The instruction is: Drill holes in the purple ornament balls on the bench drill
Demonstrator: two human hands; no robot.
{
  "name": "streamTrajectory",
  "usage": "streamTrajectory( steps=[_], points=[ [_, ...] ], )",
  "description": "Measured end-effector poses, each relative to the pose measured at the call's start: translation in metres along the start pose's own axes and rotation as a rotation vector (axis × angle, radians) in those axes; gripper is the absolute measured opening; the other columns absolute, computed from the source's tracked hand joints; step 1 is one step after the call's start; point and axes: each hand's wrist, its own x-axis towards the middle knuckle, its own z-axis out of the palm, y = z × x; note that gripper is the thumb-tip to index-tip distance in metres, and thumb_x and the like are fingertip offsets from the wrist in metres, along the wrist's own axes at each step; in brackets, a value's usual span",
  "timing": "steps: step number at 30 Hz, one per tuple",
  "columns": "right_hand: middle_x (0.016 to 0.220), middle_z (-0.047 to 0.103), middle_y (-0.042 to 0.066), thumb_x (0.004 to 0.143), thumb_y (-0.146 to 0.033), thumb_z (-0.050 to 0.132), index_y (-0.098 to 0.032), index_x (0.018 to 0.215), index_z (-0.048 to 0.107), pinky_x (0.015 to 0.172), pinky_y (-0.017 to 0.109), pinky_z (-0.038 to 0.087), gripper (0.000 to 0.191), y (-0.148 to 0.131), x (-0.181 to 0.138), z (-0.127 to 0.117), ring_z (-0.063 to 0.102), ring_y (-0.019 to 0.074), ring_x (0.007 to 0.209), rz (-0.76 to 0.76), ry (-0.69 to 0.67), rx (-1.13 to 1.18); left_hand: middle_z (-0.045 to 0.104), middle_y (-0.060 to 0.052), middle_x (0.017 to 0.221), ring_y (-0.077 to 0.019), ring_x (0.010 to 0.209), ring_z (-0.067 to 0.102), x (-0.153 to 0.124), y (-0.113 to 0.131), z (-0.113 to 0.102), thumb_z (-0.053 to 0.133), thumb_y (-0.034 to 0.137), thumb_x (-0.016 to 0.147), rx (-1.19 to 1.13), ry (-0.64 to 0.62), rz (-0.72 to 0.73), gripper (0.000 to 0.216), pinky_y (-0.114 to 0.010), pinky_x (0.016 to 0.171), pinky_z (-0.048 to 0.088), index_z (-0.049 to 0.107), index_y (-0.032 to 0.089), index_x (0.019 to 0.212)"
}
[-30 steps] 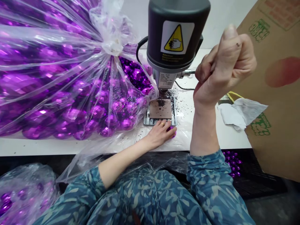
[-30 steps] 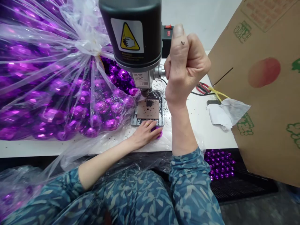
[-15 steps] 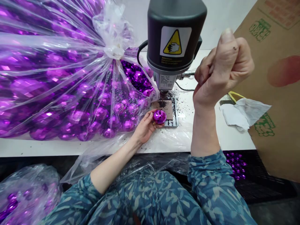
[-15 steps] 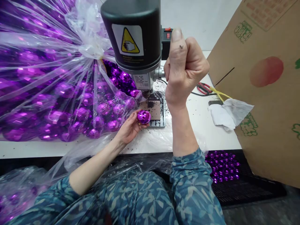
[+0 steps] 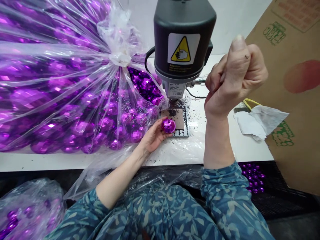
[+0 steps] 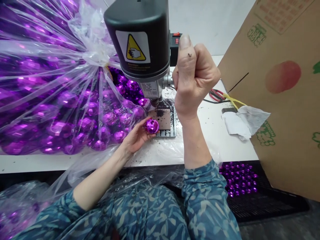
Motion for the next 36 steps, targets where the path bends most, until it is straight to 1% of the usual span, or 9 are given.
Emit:
streamTrajectory(
  steps=[2,6,10,14,19,23,27,33,36],
  points=[
    [0.05,0.022,-0.009,0.091,-0.069,0.051,-0.022,0.065,0.026,0.046,0.023,0.023,0.059,-0.001,0.001,0.0,0.026,0.0026,0.041,-0.006,0.002,0.004,0.072,-0.008,0.117,-0.0211,0.1,0.073,0.003,0.0,-0.003,0.067,0.044,0.094,0.0,0.029,0.075,0.033,-0.034,0.083,0.064,0.065,0.023,0.12],
    [0.048,0.024,-0.009,0.091,-0.069,0.051,-0.022,0.063,0.025,0.044,0.022,0.024,0.06,-0.007,0.003,0.001,0.028,0.0021,0.038,-0.011,0.009,0.015,0.07,-0.004,0.126,-0.0193,0.116,0.068,0.021,0.001,-0.01,0.078,0.04,0.087,0.067,0.115,0.377,0.035,-0.036,0.101,0.058,0.066,0.026,0.116],
    [0.046,0.023,-0.01,0.093,-0.063,0.055,-0.024,0.064,0.02,0.041,0.025,0.02,0.06,-0.01,0.003,0.003,0.023,0.0025,0.036,-0.009,0.03,0.067,0.069,-0.006,0.128,-0.0184,0.122,0.065,0.044,-0.002,-0.016,0.081,0.04,0.084,0.204,0.146,0.476,0.048,-0.036,0.113,0.049,0.063,0.025,0.125],
    [0.045,0.023,-0.009,0.096,-0.056,0.055,-0.024,0.065,0.019,0.042,0.027,0.018,0.057,-0.012,0.002,0.004,0.023,0.0041,0.036,-0.009,0.051,0.046,0.07,-0.007,0.122,-0.02,0.121,0.065,0.058,-0.009,-0.019,0.085,0.044,0.079,0.347,0.126,0.58,0.055,-0.038,0.115,0.047,0.061,0.022,0.124],
    [0.046,0.022,-0.008,0.098,-0.056,0.05,-0.025,0.067,0.016,0.044,0.029,0.022,0.055,-0.012,0.002,0.003,0.023,0.0054,0.038,0.026,0.036,-0.034,0.066,-0.009,0.133,-0.0248,0.13,0.061,0.067,-0.011,-0.02,0.089,0.044,0.073,0.379,0.08,0.603,0.063,-0.041,0.116,0.046,0.06,0.023,0.125],
    [0.045,0.022,-0.008,0.098,-0.053,0.048,-0.024,0.067,0.017,0.044,0.027,0.023,0.053,-0.013,0.001,0.003,0.023,0.0056,0.039,0.037,0.055,-0.107,0.067,-0.01,0.132,-0.0251,0.127,0.063,0.071,-0.01,-0.02,0.088,0.044,0.073,0.414,0.02,0.591,0.061,-0.043,0.117,0.045,0.061,0.022,0.124],
    [0.045,0.025,-0.007,0.098,-0.05,0.05,-0.023,0.064,0.018,0.045,0.026,0.025,0.053,-0.02,0.002,0.002,0.026,0.0048,0.038,0.056,0.029,-0.059,0.068,-0.011,0.13,-0.026,0.124,0.064,0.07,-0.01,-0.016,0.088,0.041,0.074,0.479,-0.018,0.582,0.06,-0.045,0.116,0.045,0.061,0.02,0.124],
    [0.044,0.025,-0.008,0.096,-0.048,0.057,-0.023,0.063,0.02,0.044,0.026,0.021,0.055,-0.019,0.002,0.002,0.025,0.0045,0.036,0.029,0.042,0.043,0.064,-0.009,0.132,-0.027,0.132,0.058,0.066,-0.013,-0.013,0.086,0.032,0.075,0.626,-0.028,0.664,0.051,-0.043,0.12,0.04,0.063,0.022,0.12],
    [0.043,0.023,-0.009,0.095,-0.058,0.054,-0.024,0.064,0.019,0.043,0.027,0.023,0.058,-0.014,0.002,0.002,0.022,0.0045,0.036,0.007,0.036,0.034,0.06,-0.011,0.137,-0.0265,0.131,0.058,0.067,-0.017,-0.013,0.086,0.032,0.075,0.636,-0.043,0.682,0.053,-0.042,0.117,0.042,0.061,0.022,0.12]
  ],
)
